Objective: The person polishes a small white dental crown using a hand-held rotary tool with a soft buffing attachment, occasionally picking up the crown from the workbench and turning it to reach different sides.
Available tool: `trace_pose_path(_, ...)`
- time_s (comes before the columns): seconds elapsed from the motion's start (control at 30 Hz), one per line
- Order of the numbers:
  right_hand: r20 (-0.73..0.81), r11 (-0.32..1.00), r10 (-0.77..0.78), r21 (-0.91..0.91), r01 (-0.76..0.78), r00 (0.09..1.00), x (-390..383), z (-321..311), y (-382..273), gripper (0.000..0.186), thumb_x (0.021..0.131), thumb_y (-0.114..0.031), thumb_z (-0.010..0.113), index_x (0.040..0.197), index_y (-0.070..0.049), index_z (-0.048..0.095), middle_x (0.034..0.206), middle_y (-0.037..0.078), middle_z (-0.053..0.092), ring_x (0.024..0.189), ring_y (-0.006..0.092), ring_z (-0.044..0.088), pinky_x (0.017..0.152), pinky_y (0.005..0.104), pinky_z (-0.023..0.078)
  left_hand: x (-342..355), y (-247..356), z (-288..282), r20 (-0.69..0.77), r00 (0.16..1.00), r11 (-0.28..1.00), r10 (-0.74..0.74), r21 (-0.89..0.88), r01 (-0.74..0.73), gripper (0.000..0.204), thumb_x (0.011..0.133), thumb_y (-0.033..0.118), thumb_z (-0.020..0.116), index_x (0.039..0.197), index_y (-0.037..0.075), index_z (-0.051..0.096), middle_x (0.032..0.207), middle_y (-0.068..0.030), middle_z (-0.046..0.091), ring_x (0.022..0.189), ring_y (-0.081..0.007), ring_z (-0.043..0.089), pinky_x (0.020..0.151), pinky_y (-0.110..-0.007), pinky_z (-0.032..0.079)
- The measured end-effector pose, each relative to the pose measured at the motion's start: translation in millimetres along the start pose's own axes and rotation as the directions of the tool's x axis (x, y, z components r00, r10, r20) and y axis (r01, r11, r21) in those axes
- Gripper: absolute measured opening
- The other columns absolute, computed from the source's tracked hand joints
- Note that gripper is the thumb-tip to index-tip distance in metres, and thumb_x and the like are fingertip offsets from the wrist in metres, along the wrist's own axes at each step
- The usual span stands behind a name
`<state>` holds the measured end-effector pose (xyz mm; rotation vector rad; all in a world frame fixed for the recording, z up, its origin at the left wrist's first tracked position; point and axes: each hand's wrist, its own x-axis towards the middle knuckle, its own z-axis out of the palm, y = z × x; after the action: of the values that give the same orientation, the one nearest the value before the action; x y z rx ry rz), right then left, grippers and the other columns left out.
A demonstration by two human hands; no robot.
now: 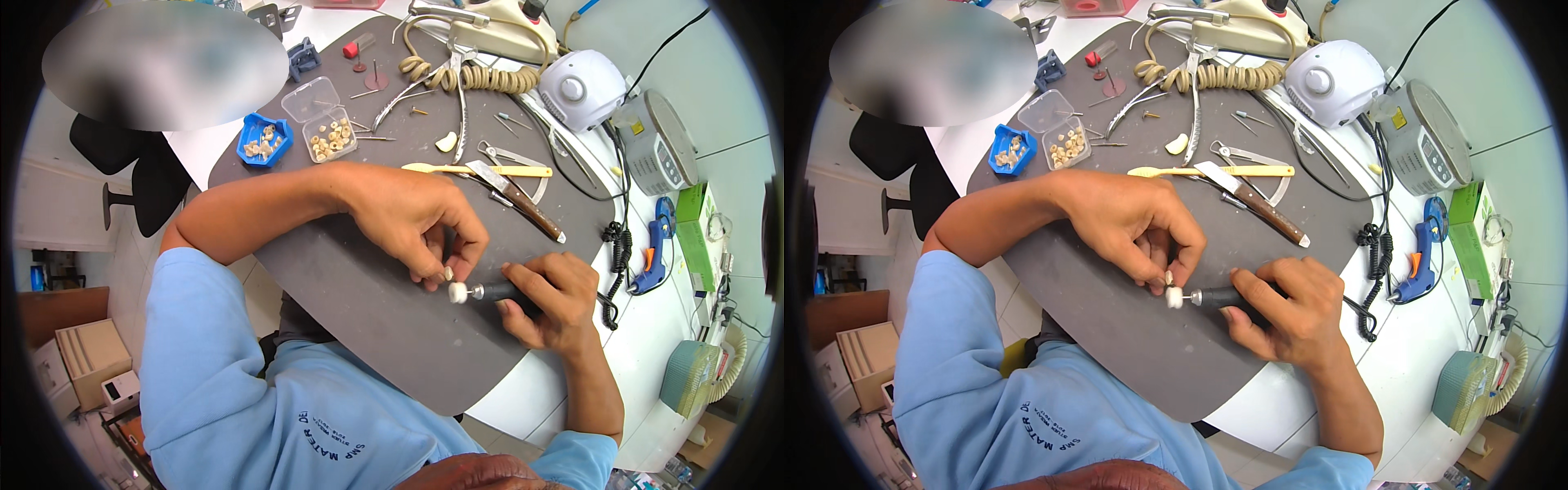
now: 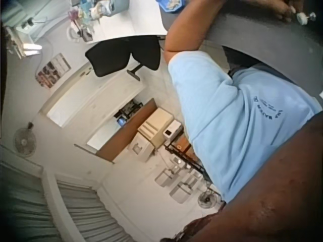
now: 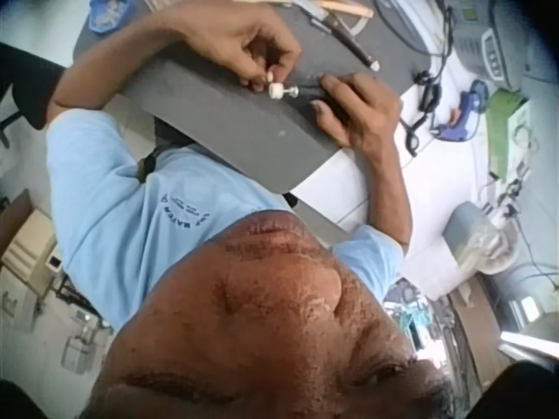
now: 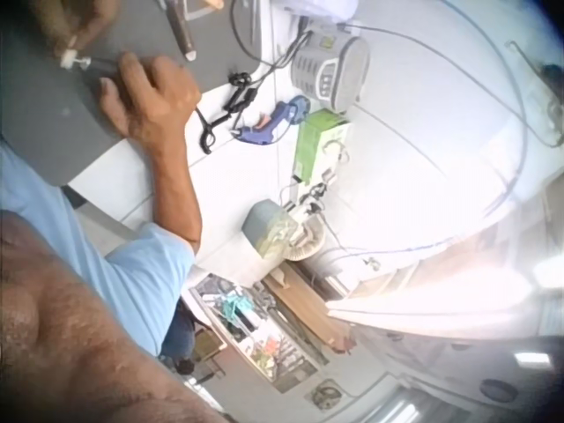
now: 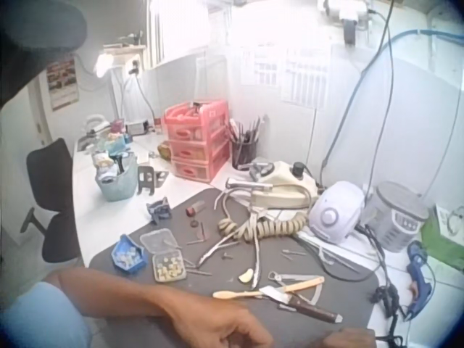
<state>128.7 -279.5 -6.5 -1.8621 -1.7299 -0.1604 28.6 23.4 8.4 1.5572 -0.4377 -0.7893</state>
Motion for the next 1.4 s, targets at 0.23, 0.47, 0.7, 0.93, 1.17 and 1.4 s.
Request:
trace_pose_path(0.23,-0.008,1.0,0.004,0.0,-0.004,1.0,-1.9,0.6,0.3,0.034,0.08,-0.035,0.09,0.104,-0.012,0.086,0.078,0.001,0.065,0.062,0.0195,0.054,0.058,0.0367,0.04,3.7,-1.2,1.1,-0.01,1.0,1.0,-0.02,-0.02,0.02,0.014,0.098,0.005,0.079,0.111,0.0,0.075,0.103,-0.0103,0.082,0.088,-0.0147,0.081,0.078,-0.029,0.065)
trace_pose_path(0.47,0.002,1.0,0.003,0.002,-0.003,1.0,-2.1,0.3,1.1,0.033,0.08,-0.034,0.09,0.104,-0.012,0.086,0.078,0.001,0.064,0.062,0.0195,0.054,0.058,0.0369,0.04,1.3,6.7,3.0,-0.126,0.991,0.982,0.053,0.189,-0.028,0.011,0.1,0.001,0.081,0.108,-0.001,0.075,0.102,-0.007,0.083,0.092,-0.0121,0.082,0.081,-0.026,0.066)
trace_pose_path(0.7,-0.002,1.0,0.019,0.003,-0.019,1.0,-3.9,-2.1,-2.9,0.033,0.079,-0.034,0.091,0.104,-0.013,0.086,0.079,0.001,0.064,0.062,0.0199,0.055,0.057,0.0369,0.04,4.4,4.2,6.0,-0.093,0.995,0.992,0.025,0.127,-0.013,0.012,0.1,0.0,0.081,0.111,-0.002,0.077,0.102,-0.0065,0.084,0.093,-0.0107,0.081,0.081,-0.026,0.065)
trace_pose_path(0.93,-0.004,1.0,0.007,0.012,-0.007,1.0,-1.5,0.4,0.8,0.034,0.08,-0.033,0.091,0.106,-0.012,0.086,0.079,0.002,0.064,0.063,0.0205,0.057,0.058,0.0377,0.042,3.5,3.0,4.9,-0.147,0.989,0.999,-0.015,-0.03,0.01,0.015,0.107,0.0,0.075,0.121,-0.004,0.081,0.108,-0.0103,0.084,0.099,-0.0145,0.082,0.084,-0.028,0.067)
trace_pose_path(1.17,-0.05,0.999,0.036,0.022,-0.035,0.998,-3.1,0.5,1.2,0.034,0.08,-0.032,0.091,0.106,-0.011,0.085,0.079,0.002,0.064,0.063,0.0208,0.057,0.057,0.0379,0.041,6.9,4.9,3.7,-0.163,0.986,0.995,-0.027,-0.097,0.012,0.02,0.115,0.002,0.065,0.132,-0.004,0.071,0.122,-0.0142,0.082,0.109,-0.0175,0.082,0.09,-0.029,0.068)
trace_pose_path(1.4,-0.086,1.0,0.015,0.0,-0.015,0.996,-5.3,4.0,1.3,0.035,0.079,-0.031,0.091,0.106,-0.009,0.084,0.079,0.002,0.066,0.062,0.0215,0.057,0.058,0.0378,0.042,5.4,4.7,5.3,-0.176,0.984,0.998,-0.032,-0.054,0.023,0.019,0.116,0.006,0.064,0.132,-0.004,0.069,0.116,-0.0137,0.085,0.102,-0.0146,0.081,0.089,-0.028,0.066)
